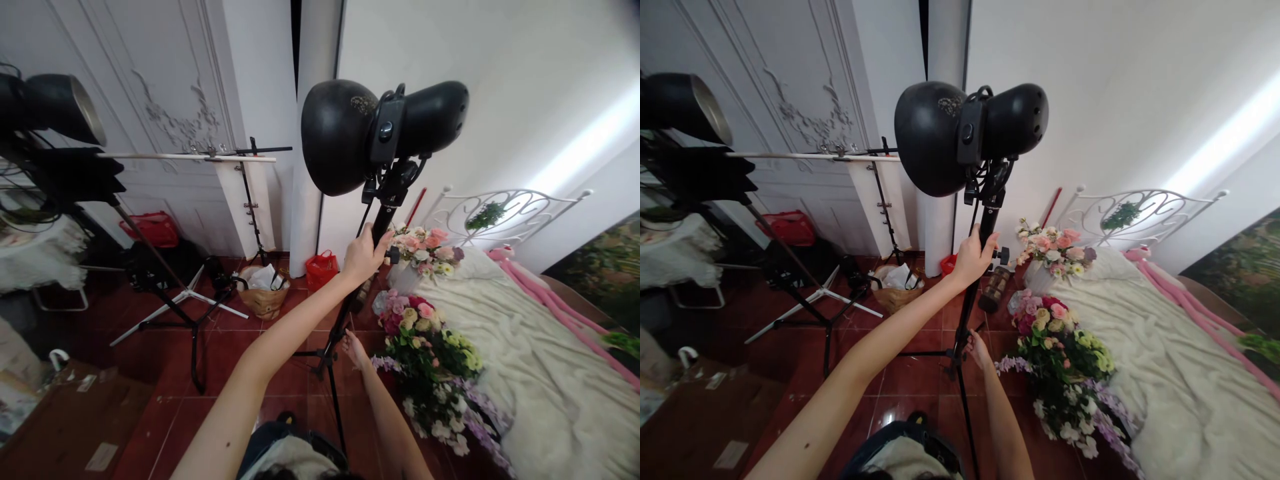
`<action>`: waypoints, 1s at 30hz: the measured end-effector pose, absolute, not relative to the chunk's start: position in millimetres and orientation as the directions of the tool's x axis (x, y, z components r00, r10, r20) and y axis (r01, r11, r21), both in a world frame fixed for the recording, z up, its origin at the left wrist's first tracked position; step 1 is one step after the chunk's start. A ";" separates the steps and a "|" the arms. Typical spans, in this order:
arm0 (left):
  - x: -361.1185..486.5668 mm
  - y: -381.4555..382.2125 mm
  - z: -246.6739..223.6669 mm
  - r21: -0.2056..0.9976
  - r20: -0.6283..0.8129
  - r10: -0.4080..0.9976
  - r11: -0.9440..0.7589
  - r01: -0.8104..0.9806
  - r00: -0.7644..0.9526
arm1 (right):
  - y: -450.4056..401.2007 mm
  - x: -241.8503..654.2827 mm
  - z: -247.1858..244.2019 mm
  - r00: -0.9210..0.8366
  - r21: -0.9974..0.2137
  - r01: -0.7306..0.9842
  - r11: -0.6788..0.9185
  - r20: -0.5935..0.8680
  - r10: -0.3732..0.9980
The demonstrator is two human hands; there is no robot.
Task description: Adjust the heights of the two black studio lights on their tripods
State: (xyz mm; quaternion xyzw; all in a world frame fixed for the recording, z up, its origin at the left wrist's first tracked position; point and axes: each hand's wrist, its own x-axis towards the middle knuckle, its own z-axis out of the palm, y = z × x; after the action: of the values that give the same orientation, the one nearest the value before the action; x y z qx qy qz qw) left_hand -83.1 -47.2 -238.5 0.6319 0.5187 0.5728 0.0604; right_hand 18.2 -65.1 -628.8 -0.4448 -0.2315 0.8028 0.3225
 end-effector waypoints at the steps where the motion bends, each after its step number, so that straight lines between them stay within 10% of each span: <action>1: -83.2 -46.6 -238.6 0.668 0.665 0.721 -0.457 0.587 -0.196 | -62.8 23.1 -628.8 -0.446 -0.631 -0.296 -0.717 -0.572 0.688; 11: -81.3 -47.4 -236.3 0.667 0.669 0.716 -0.458 0.588 -0.200 | -41.6 48.3 -611.4 -0.434 -0.689 -0.001 -0.724 -0.652 0.622; 30: -77.8 -44.5 -238.2 0.672 0.675 0.701 -0.458 0.582 -0.228 | -81.8 6.3 -641.6 -0.024 -0.822 -0.345 -0.454 -0.476 0.879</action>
State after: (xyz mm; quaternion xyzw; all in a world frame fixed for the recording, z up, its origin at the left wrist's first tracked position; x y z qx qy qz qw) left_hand -77.8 -44.5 -238.2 0.6191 0.5182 0.5879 0.0506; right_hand 6.3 -81.8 -641.6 -0.5282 -0.2529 0.6692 0.4574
